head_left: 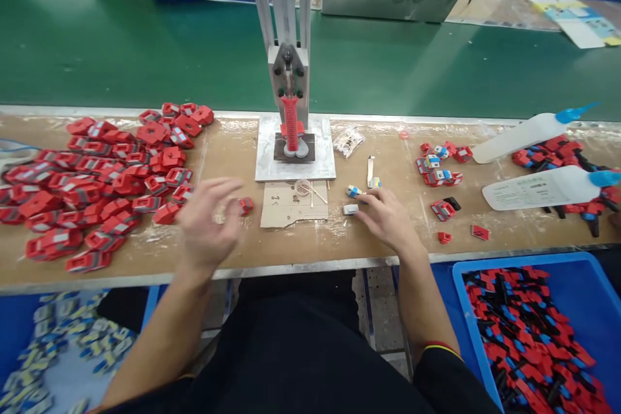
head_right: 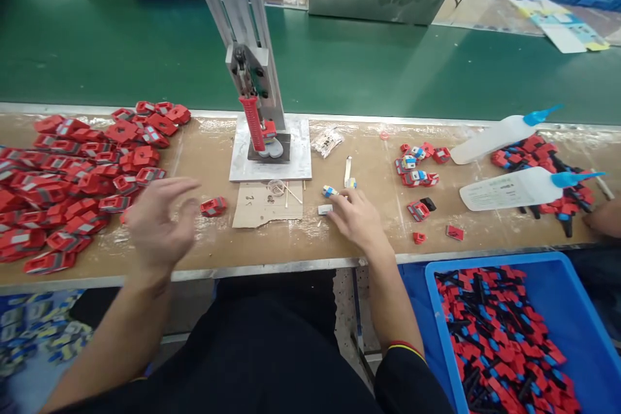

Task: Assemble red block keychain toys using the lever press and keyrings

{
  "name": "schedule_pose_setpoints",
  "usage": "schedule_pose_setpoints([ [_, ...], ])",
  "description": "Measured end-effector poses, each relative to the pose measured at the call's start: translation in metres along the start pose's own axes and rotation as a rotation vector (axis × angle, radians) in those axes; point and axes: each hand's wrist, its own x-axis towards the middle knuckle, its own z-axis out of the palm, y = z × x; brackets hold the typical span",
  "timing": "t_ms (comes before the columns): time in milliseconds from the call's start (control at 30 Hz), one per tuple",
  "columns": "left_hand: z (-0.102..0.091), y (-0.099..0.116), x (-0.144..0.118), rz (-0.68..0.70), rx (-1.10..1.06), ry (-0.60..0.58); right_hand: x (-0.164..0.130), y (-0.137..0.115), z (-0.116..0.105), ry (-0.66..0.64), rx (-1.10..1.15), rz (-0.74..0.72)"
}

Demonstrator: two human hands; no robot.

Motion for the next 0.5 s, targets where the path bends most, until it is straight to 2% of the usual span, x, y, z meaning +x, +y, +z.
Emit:
schedule_pose_setpoints([
  [67,-0.032,-0.039,-0.023,-0.141,0.161,0.002,0.007,0.0,0.004,-0.12,-0.055,-0.066],
  [100,-0.041,-0.054,-0.033,-0.186,0.202,-0.049,0.01,0.0,0.005,-0.153,-0.073,-0.09],
  [167,-0.044,-0.073,-0.051,-0.273,0.214,-0.193,0.014,-0.002,0.005,-0.145,-0.065,-0.121],
  [267,-0.028,-0.076,-0.062,-0.379,0.145,-0.399,0.025,-0.01,-0.002,0.023,0.111,-0.121],
  [333,-0.014,-0.073,-0.059,-0.426,0.111,-0.471,0.038,-0.023,-0.009,0.137,0.295,-0.095],
  [400,-0.004,-0.069,-0.054,-0.445,0.065,-0.498,0.053,-0.043,-0.014,0.207,0.455,-0.098],
  [500,-0.001,-0.064,-0.049,-0.45,-0.026,-0.449,0.072,-0.081,-0.012,0.226,0.62,-0.161],
])
